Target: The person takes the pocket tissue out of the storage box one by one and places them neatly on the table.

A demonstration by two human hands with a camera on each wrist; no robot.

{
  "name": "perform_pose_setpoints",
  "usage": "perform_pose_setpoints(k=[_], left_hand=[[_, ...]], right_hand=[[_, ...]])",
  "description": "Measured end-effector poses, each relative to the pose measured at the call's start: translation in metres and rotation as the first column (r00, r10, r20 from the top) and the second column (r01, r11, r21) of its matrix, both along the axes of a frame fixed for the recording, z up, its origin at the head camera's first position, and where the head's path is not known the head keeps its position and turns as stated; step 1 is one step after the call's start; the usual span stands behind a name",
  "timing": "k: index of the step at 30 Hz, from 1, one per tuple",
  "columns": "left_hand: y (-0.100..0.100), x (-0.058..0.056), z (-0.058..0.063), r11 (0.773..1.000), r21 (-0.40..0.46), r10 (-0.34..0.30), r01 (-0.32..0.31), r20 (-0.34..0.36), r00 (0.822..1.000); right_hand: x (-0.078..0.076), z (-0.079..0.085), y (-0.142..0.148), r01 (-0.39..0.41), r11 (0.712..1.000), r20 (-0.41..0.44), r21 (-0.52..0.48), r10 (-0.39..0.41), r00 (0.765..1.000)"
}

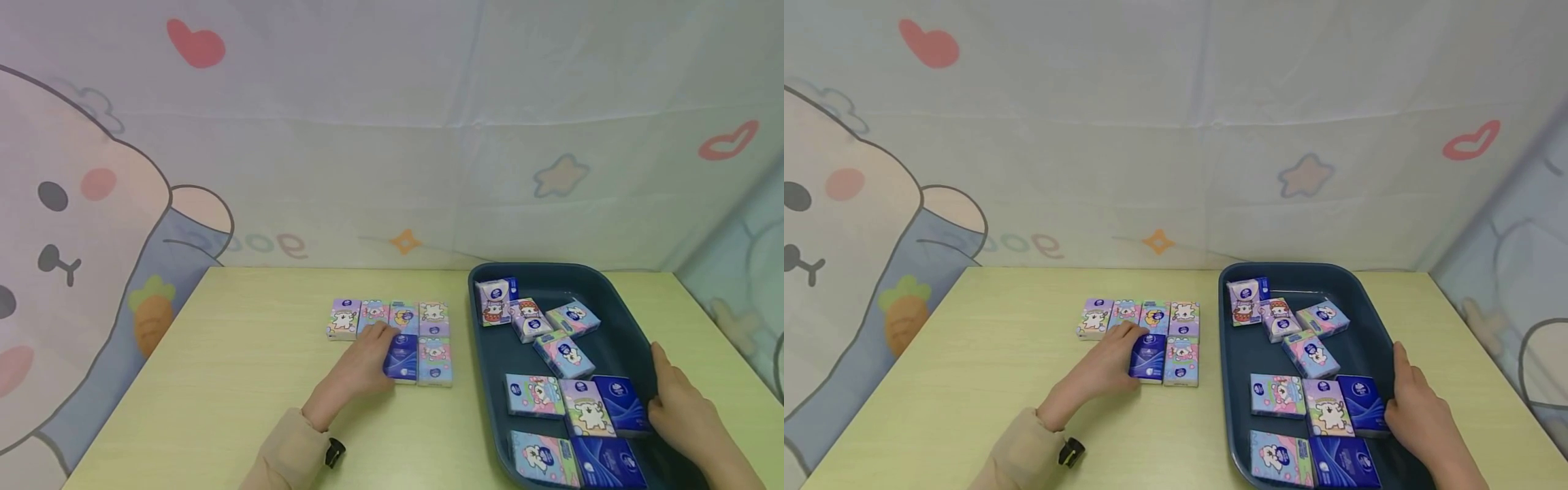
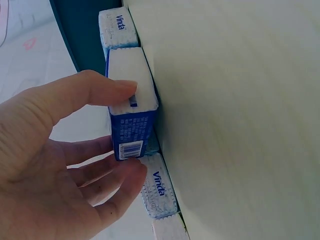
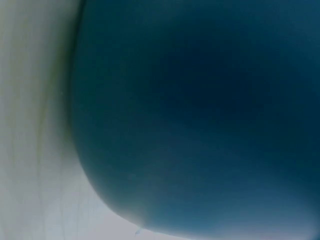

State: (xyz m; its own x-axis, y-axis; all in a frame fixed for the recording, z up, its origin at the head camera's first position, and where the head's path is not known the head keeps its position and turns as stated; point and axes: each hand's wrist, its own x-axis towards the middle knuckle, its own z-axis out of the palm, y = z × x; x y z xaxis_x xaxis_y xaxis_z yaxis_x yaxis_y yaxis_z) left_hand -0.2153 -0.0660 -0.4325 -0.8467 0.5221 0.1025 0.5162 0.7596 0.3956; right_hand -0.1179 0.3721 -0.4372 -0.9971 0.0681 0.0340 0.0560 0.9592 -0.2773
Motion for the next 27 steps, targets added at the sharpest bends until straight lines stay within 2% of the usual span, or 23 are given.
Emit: perform_pose_setpoints(k=[8,15,19,27], left_hand=[[0.000,0.001,0.000,0.999,0.037,-0.001,-0.001,0.067,0.998],[0.000,0.001,0.000,1.000,0.031,-0.003,0.002,0.054,0.999],[0.001,0.002,0.002,1.000,0.000,0.020,-0.020,0.046,0.999],[0.011,0.007,0.021,0.996,-0.043,0.080,-0.078,0.051,0.996]], right_hand=[[0.000,-0.001,0.000,0.005,1.000,-0.002,0.001,-0.005,1.000],[0.000,0.000,-0.001,0.002,1.000,-0.015,0.002,-0.002,1.000],[-0.001,0.001,-0.002,0.006,1.000,-0.020,0.002,-0.006,1.000],[0.000,0.000,-0.001,0.017,1.000,-0.007,0.003,-0.017,1.000]])
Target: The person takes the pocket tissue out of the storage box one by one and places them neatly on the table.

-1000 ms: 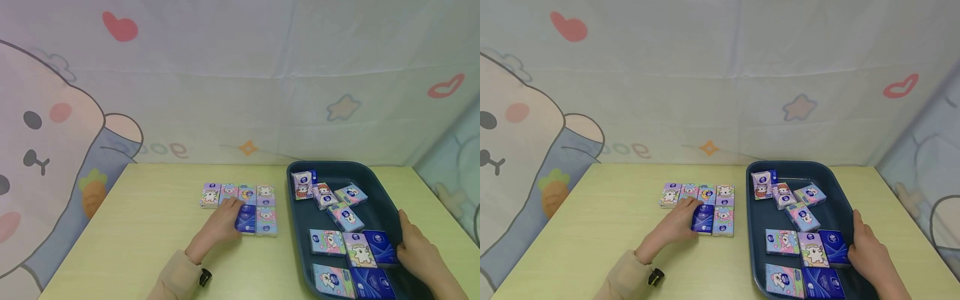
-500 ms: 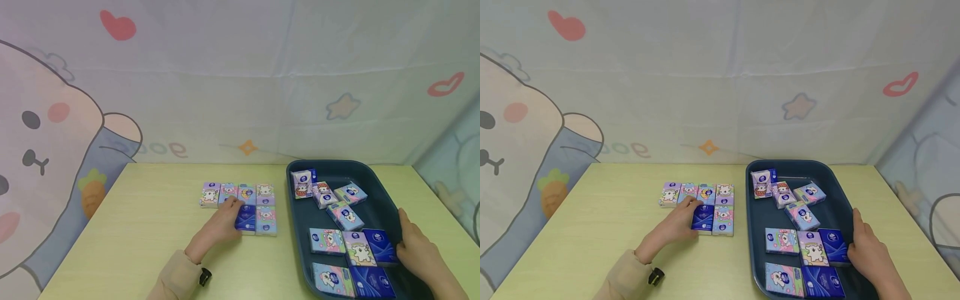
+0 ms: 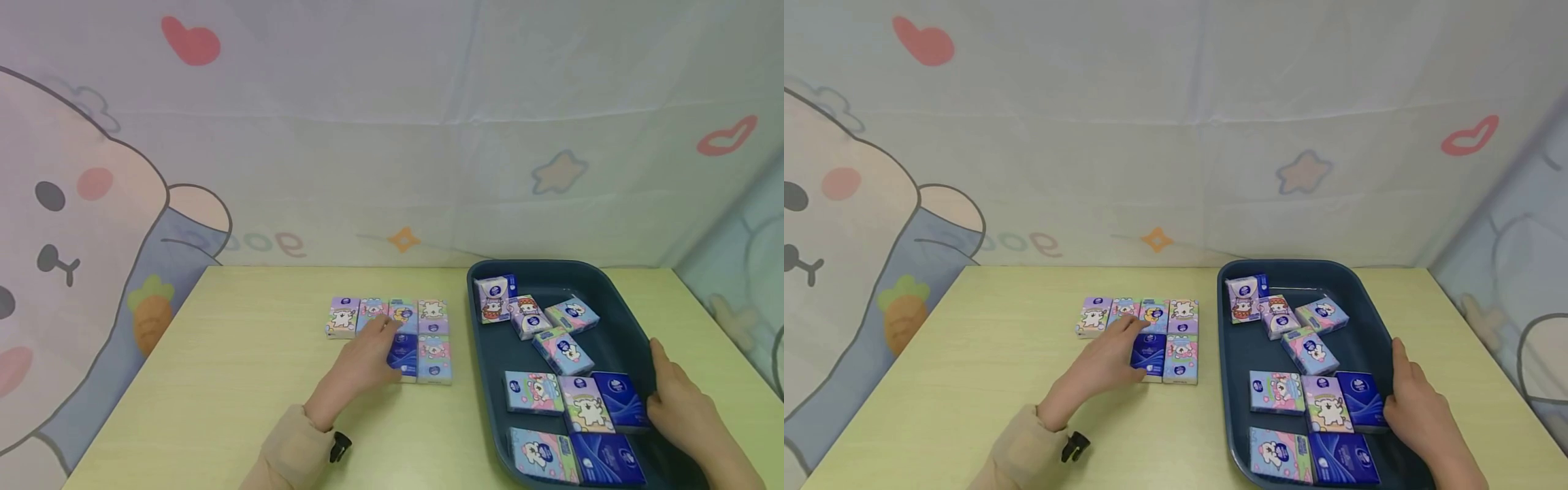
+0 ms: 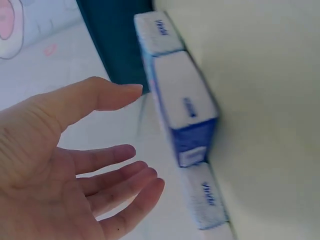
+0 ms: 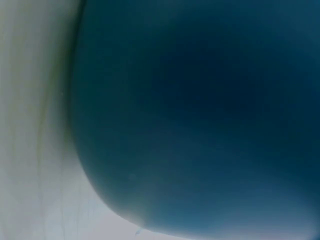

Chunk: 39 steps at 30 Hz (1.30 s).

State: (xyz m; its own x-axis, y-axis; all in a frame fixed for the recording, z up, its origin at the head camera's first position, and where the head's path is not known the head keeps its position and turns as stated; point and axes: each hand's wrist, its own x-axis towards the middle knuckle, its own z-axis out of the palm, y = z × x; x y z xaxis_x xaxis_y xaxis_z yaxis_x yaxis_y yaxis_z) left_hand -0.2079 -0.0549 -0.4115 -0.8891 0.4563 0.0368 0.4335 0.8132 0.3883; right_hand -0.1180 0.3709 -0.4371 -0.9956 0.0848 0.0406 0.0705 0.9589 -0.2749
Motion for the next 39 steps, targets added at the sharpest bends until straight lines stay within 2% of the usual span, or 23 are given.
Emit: perform_pose_setpoints(k=[3,6,9,14,17,22,26,30,33,35,39], left_hand=[[0.007,0.002,0.009,1.000,-0.009,-0.024,0.024,-0.023,0.999],[0.016,0.003,0.017,0.995,-0.026,-0.097,0.095,-0.068,0.993],[0.026,0.003,0.021,0.985,-0.034,-0.172,0.169,-0.119,0.978],[0.043,0.003,0.022,0.964,-0.045,-0.266,0.262,-0.197,0.944],[0.055,0.003,0.025,0.941,-0.108,-0.339,0.322,-0.254,0.906],[0.078,0.005,0.030,0.868,-0.301,-0.486,0.395,-0.345,0.803],[0.098,0.006,0.031,0.794,-0.438,-0.579,0.422,-0.333,0.744],[0.119,0.008,0.031,0.701,-0.522,-0.662,0.485,-0.224,0.715],[0.135,0.010,0.029,0.644,-0.552,-0.696,0.530,-0.136,0.705],[0.144,0.011,0.027,0.616,-0.578,-0.707,0.535,-0.107,0.699],[0.157,0.014,0.019,0.586,-0.638,-0.709,0.500,-0.104,0.698]], right_hand=[[0.000,0.000,0.000,0.004,1.000,0.009,0.000,-0.004,1.000],[0.000,0.001,0.000,0.007,1.000,0.018,0.001,-0.007,1.000],[0.000,0.001,0.000,0.007,1.000,0.029,-0.002,-0.006,1.000],[0.000,0.000,-0.001,0.008,1.000,0.034,-0.002,-0.008,0.999],[0.000,0.000,-0.001,0.008,1.000,0.031,-0.001,-0.008,0.999],[0.001,0.000,0.000,0.002,1.000,0.015,-0.001,-0.002,1.000],[0.000,0.001,0.000,0.004,1.000,0.024,-0.002,-0.004,1.000],[0.000,0.002,0.000,0.000,1.000,0.026,0.004,0.000,1.000],[0.001,0.002,0.000,-0.005,1.000,0.010,0.007,0.005,1.000],[0.001,0.002,0.000,-0.007,1.000,0.005,0.008,0.007,1.000],[0.000,0.001,0.000,-0.003,1.000,0.013,0.009,0.003,1.000]])
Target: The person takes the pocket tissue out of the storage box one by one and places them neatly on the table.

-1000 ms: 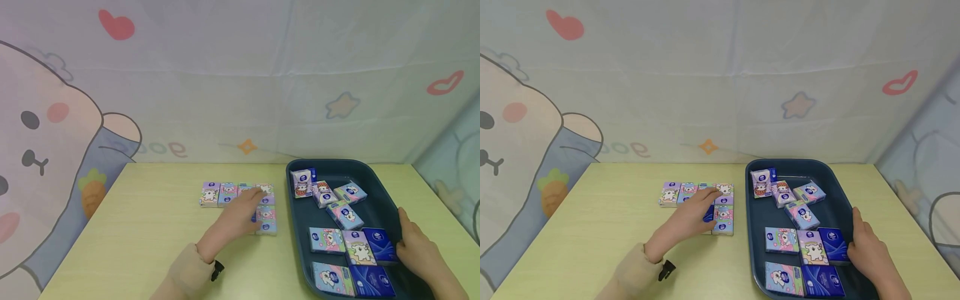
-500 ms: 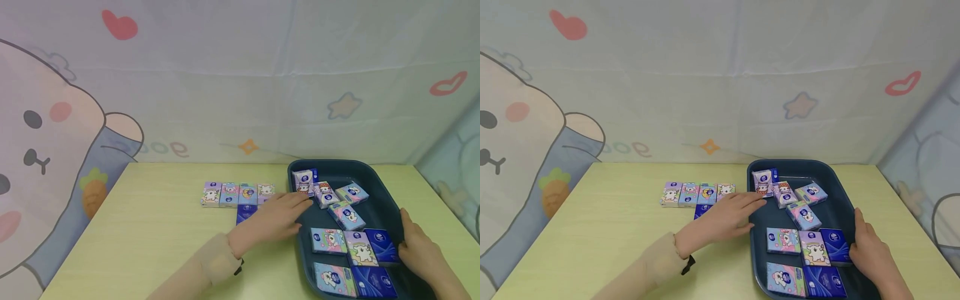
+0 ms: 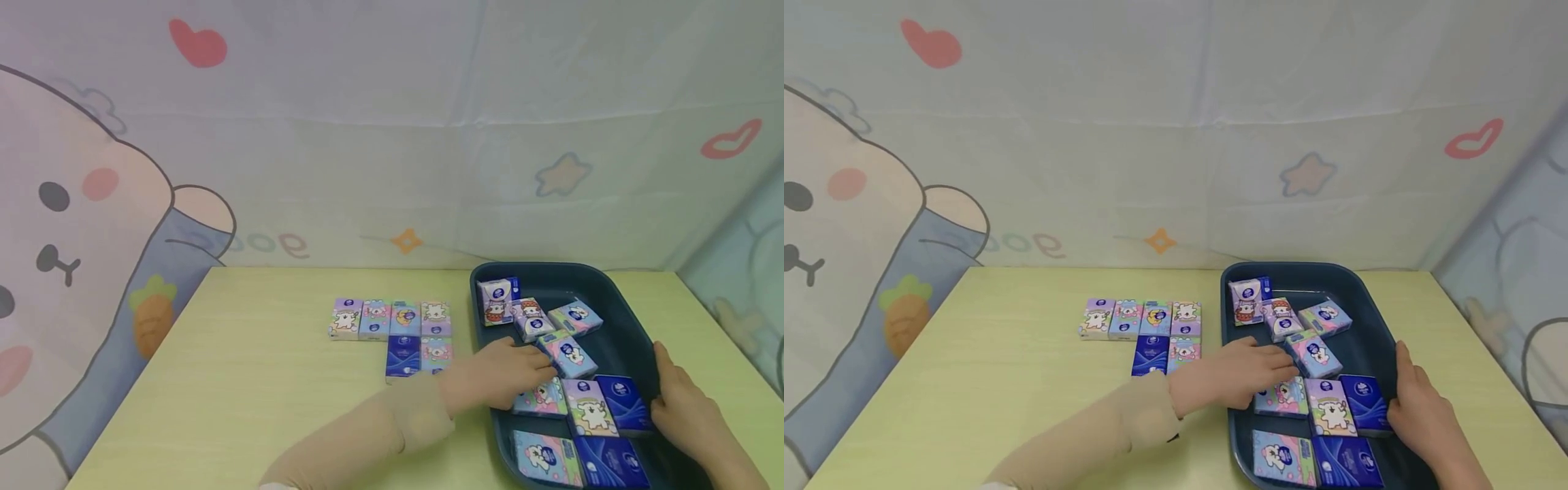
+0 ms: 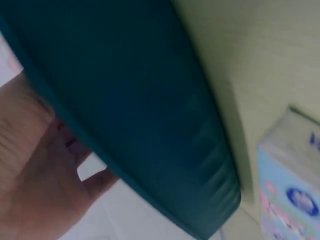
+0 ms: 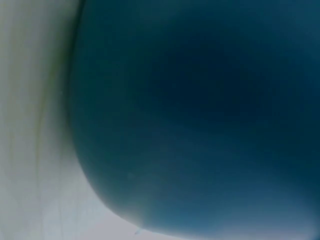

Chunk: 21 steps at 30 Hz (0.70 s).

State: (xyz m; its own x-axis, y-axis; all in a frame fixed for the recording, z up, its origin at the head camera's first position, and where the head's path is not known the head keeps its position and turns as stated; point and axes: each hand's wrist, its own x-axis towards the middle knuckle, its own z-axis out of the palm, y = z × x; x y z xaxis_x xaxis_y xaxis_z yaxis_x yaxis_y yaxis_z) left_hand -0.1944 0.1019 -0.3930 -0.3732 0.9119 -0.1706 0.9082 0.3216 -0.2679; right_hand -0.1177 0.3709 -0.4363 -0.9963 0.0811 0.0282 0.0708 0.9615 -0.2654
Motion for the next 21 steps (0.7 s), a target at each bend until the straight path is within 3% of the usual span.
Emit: perform_pose_setpoints(k=[6,13,21], left_hand=[[0.012,0.004,-0.009,0.999,-0.030,-0.016,0.015,-0.032,0.999],[0.021,0.007,-0.010,0.996,-0.087,-0.029,0.024,-0.058,0.998],[0.030,0.008,-0.005,0.988,-0.156,-0.002,0.002,0.005,1.000]], right_hand=[[0.000,0.001,0.001,-0.002,1.000,0.013,-0.001,0.002,1.000],[-0.002,0.001,0.001,-0.005,1.000,0.006,-0.001,0.005,1.000],[-0.001,-0.001,0.001,0.001,1.000,0.002,-0.002,-0.001,1.000]])
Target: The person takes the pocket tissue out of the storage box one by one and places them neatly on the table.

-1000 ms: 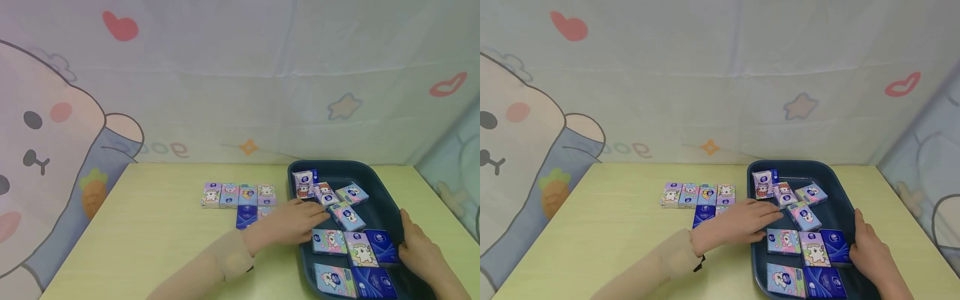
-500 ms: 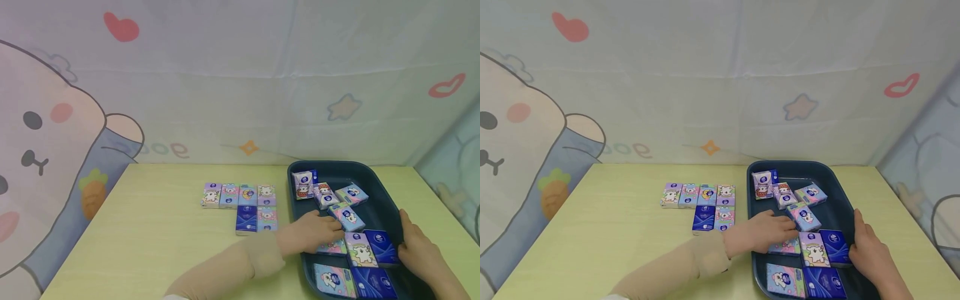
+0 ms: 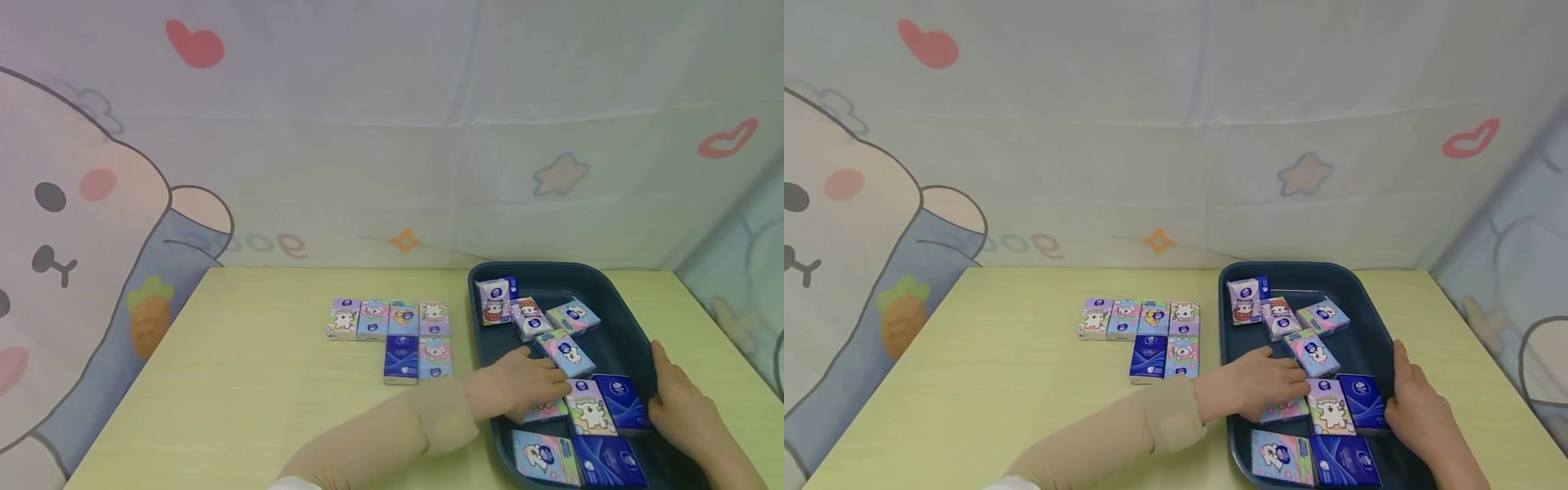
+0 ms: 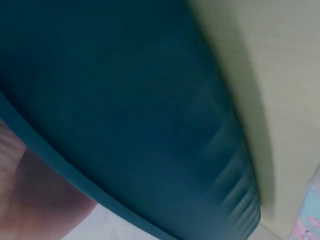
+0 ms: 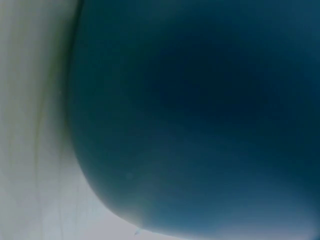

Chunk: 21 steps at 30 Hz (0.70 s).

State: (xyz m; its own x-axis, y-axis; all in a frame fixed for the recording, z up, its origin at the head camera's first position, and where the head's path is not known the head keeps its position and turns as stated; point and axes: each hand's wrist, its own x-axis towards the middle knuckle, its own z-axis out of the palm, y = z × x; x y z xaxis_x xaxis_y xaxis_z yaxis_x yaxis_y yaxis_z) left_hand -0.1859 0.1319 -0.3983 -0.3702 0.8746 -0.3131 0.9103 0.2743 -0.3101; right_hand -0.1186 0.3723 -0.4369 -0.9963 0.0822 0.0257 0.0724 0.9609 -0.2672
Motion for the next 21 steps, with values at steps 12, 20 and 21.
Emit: perform_pose_setpoints(k=[12,20,21], left_hand=[[0.005,-0.001,-0.001,0.995,-0.055,0.085,-0.082,0.055,0.995],[-0.016,-0.012,0.009,0.976,0.121,0.163,-0.180,0.137,0.977],[-0.020,-0.013,0.012,0.971,0.154,0.159,-0.182,0.147,0.976]], right_hand=[[0.000,0.001,-0.001,0.003,1.000,0.003,0.002,-0.003,1.000],[0.000,0.002,-0.002,0.003,1.000,0.017,0.000,-0.003,1.000],[0.000,0.002,-0.002,0.002,1.000,0.017,-0.001,-0.002,1.000]])
